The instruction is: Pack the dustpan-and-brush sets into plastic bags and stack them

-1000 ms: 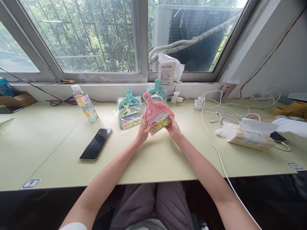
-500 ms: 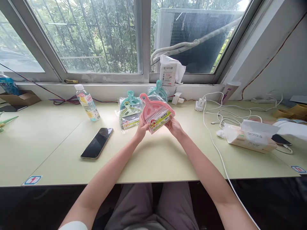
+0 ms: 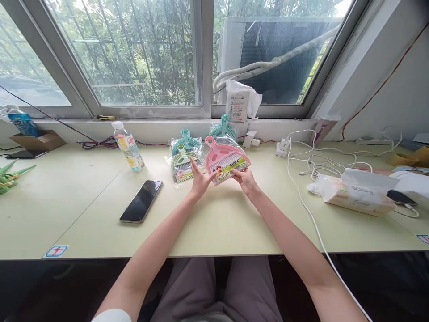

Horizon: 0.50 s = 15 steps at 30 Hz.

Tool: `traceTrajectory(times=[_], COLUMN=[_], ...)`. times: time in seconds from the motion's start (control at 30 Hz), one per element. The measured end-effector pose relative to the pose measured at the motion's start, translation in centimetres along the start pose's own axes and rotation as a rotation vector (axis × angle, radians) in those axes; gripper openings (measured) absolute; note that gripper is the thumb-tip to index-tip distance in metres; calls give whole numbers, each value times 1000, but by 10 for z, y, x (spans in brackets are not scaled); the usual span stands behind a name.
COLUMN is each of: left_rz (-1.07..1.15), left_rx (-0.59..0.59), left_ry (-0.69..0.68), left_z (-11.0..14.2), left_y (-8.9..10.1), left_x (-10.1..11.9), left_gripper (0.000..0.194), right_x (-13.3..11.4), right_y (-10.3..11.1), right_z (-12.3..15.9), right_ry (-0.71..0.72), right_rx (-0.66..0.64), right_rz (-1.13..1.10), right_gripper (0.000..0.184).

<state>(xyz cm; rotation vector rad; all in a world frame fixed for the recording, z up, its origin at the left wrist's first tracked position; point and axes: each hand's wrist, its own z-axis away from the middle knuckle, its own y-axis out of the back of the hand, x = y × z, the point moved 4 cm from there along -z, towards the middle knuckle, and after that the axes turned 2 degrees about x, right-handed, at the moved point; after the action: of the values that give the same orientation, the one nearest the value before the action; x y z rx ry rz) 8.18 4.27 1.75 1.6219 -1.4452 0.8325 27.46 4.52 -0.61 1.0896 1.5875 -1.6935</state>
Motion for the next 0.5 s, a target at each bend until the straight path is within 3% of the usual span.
traceTrajectory(times=[0.1,0.27,0.5], left_rz=[-287,-454,-577], left_rx=[101,-112,-69], left_ry=[-195,-267,-336], left_z=[0,4,8], left_y=[7,-2,-2], left_x=[8,8,14], left_gripper=[99,35,15], right_x=[2,6,6], right_y=[2,5,3], right_z=[-1,-2,1], right_ry=[-5,-7,-24], right_rx=[17,60,70], right_rz=[-1,24,39], right_gripper=[33,30,30])
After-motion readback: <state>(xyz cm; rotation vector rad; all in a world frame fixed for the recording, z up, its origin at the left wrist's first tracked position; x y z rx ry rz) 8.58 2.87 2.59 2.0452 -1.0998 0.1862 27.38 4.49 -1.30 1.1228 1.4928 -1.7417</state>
